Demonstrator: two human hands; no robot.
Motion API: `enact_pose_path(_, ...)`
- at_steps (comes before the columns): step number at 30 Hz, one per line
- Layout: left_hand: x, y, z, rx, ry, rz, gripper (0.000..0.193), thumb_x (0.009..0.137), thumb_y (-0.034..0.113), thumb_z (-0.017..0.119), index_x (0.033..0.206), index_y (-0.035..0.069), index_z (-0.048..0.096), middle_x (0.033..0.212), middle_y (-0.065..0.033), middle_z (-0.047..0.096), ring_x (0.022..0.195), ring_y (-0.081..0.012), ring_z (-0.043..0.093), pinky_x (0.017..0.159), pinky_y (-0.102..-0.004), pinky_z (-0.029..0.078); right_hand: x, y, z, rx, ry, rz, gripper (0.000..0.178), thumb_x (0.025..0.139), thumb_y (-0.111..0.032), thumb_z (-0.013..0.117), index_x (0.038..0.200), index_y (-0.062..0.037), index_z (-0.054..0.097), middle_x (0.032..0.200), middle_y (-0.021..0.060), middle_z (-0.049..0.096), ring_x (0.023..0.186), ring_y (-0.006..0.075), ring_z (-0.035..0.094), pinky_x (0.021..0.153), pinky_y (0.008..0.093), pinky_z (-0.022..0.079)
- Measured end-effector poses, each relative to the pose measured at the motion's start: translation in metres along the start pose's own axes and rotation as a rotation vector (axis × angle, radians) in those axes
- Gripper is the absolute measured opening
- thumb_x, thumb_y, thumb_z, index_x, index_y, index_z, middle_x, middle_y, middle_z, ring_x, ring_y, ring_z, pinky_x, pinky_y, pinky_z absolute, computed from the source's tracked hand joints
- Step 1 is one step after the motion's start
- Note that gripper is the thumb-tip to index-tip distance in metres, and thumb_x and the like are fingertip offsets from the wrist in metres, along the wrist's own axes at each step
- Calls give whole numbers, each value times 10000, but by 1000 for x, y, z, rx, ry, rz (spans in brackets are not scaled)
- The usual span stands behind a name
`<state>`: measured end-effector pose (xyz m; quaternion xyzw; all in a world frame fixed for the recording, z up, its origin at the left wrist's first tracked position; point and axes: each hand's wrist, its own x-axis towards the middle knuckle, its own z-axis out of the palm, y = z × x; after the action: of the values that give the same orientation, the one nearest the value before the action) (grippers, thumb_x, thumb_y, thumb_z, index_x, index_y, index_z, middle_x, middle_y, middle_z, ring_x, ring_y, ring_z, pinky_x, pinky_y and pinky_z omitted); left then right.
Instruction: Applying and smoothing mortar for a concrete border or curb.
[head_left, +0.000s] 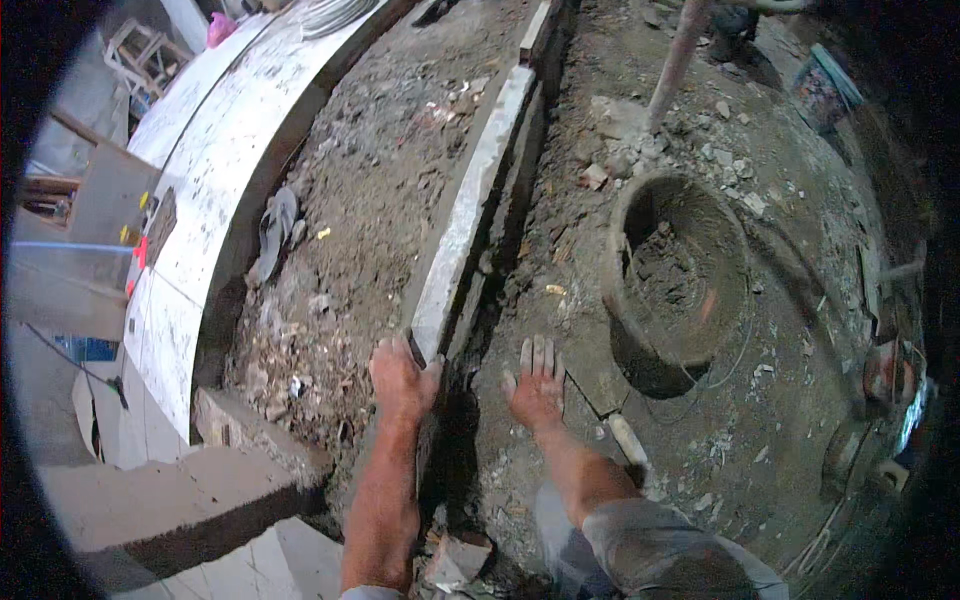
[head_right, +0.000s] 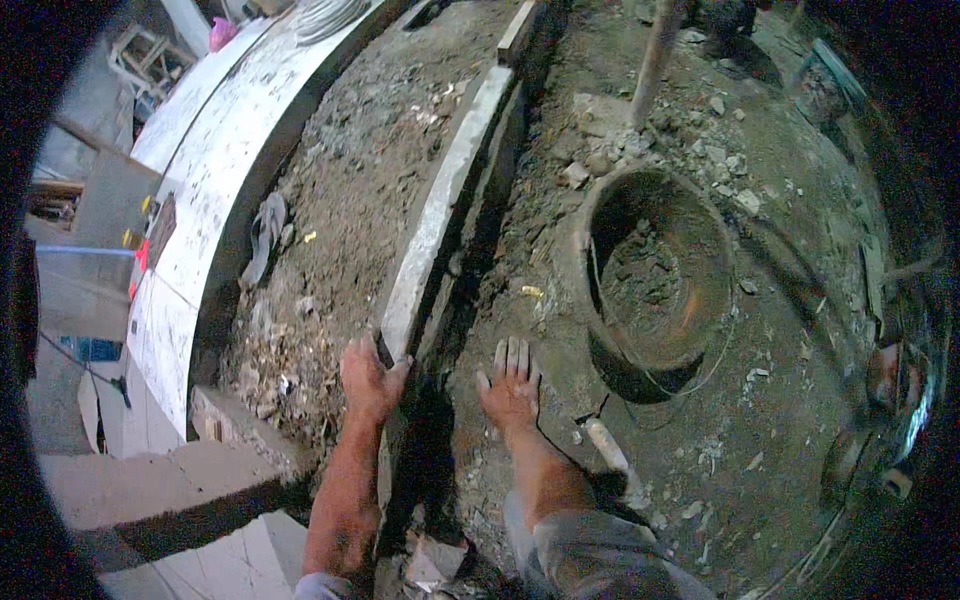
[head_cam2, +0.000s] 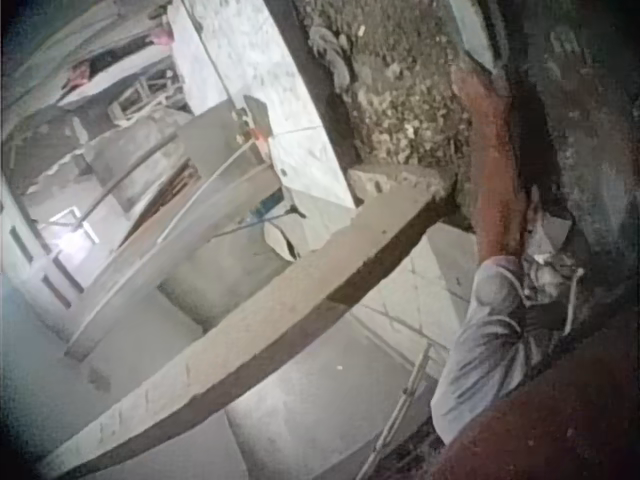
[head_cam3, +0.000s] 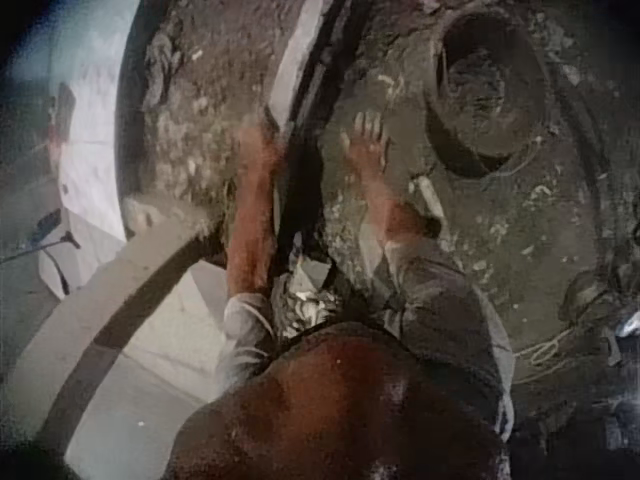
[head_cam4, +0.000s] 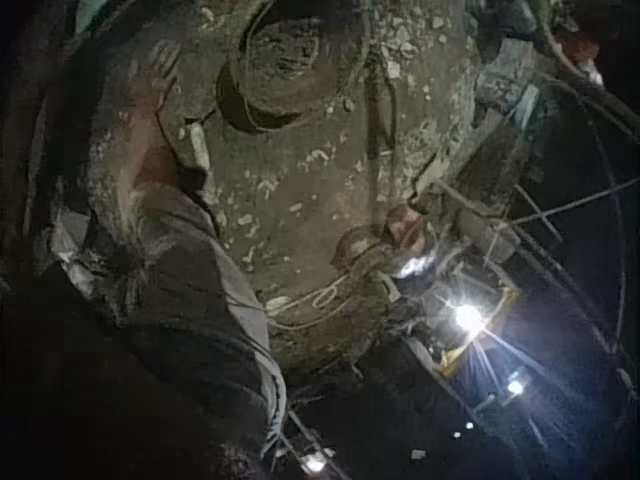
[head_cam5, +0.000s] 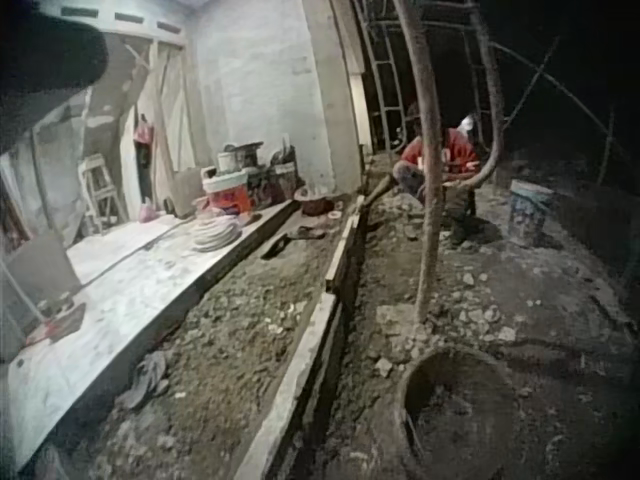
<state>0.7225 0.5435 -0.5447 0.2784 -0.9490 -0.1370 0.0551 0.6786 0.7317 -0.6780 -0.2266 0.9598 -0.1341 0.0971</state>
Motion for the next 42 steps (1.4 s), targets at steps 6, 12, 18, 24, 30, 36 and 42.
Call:
enact_pose_path(6,-35,-23,-5,23,-7,-17,545,597,272,738,1020,20,505,847,-165,493,828,-353,489,702,-441,394,2,0,16,-66,110,7,666,867,-446,399,1369,-46,222,1431,136,191,1323,293,155,1044,461,148)
enact_pose_path(12,-73,-42,-14,-81,19,48,590,605,205,711,1121,41,478,853,-150,477,813,-324,460,713,-417,359,1,-1,18,-106,80,-34,671,884,-441,367,1378,-32,168,1442,144,144,1328,303,123,1058,460,111)
enact_pose_path(18,-108,-49,-22,-96,36,11,600,608,180,683,1140,33,449,911,-158,456,859,-333,444,744,-415,355,1,1,25,-144,139,-60,654,891,-426,354,1379,-34,163,1439,154,152,1328,307,131,1055,464,123)
enact_pose_path(24,-146,-72,-32,-20,-20,-97,623,621,201,670,1167,26,427,935,-178,447,894,-351,437,775,-431,355,-3,-10,30,-208,146,-111,636,895,-412,360,1378,-42,174,1432,158,167,1325,314,138,1042,479,152)
enact_pose_path(30,-188,-84,-33,30,63,-71,596,628,196,669,1148,21,436,905,-153,443,867,-314,439,743,-411,360,-4,-1,40,-303,210,-134,615,902,-437,329,1381,-75,193,1432,136,185,1320,296,168,1027,489,187)
enact_pose_path(36,-225,-95,-46,-10,-13,-141,593,621,180,645,1154,37,427,903,-154,454,880,-324,450,753,-418,366,-12,-7,39,-337,288,-169,605,904,-438,352,1362,-63,227,1397,151,255,1285,316,243,976,497,282)
enact_pose_path(42,-267,-117,-53,-15,-69,-207,604,627,160,648,1179,56,424,934,-159,468,904,-337,448,784,-421,361,-4,1,47,-362,309,-146,597,904,-444,337,1362,-75,237,1405,120,254,1290,299,237,981,487,290)
